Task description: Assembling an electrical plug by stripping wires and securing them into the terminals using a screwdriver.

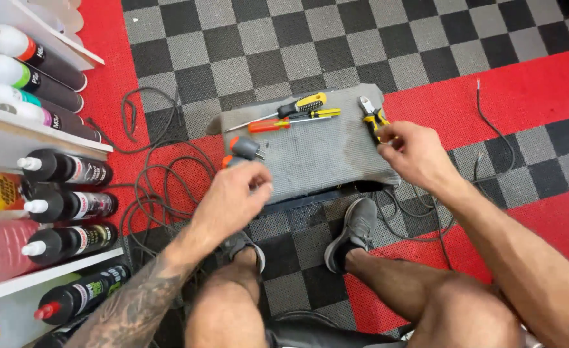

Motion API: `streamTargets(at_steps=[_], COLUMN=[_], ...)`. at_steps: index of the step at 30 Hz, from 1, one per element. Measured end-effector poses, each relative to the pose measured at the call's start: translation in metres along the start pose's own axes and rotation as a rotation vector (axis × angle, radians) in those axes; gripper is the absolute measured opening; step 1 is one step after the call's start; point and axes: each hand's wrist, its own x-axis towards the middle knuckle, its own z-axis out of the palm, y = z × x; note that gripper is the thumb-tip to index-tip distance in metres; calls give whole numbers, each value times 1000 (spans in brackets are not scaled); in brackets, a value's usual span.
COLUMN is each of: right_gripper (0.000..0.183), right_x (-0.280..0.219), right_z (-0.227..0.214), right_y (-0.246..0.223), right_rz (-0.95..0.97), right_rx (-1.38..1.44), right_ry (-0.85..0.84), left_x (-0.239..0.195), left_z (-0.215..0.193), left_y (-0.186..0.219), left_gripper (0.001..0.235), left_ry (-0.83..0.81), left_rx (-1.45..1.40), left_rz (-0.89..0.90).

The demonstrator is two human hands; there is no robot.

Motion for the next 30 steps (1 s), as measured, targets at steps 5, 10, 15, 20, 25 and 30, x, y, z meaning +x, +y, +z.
streamTargets(at_steps=[5, 10, 15, 20, 25, 30], right_gripper=[22, 12, 16, 42, 41, 43], right_x=[69, 85, 116, 145, 144, 128], right_z=[44, 98, 137, 130, 108, 104], right_y=[3, -7, -7, -2, 0, 23], right_rz=[-228, -434, -553, -312, -285, -94], right_rx=[-474, -484, -544, -721, -626, -550], right_ry=[-120, -46, 85, -239, -332, -414], left_x=[67, 85, 82, 58, 40, 45], left_z=[-23, -2, -10, -25, 1, 36], left_y=[-51, -56, -49, -34, -26, -27], left_gripper=[40, 45, 35, 36, 35, 35], left_ry=[-12, -45, 67, 249, 208, 249], left_rx=[507, 571, 483, 149, 96, 111], left_rz=[-26, -151, -57, -252, -329, -238])
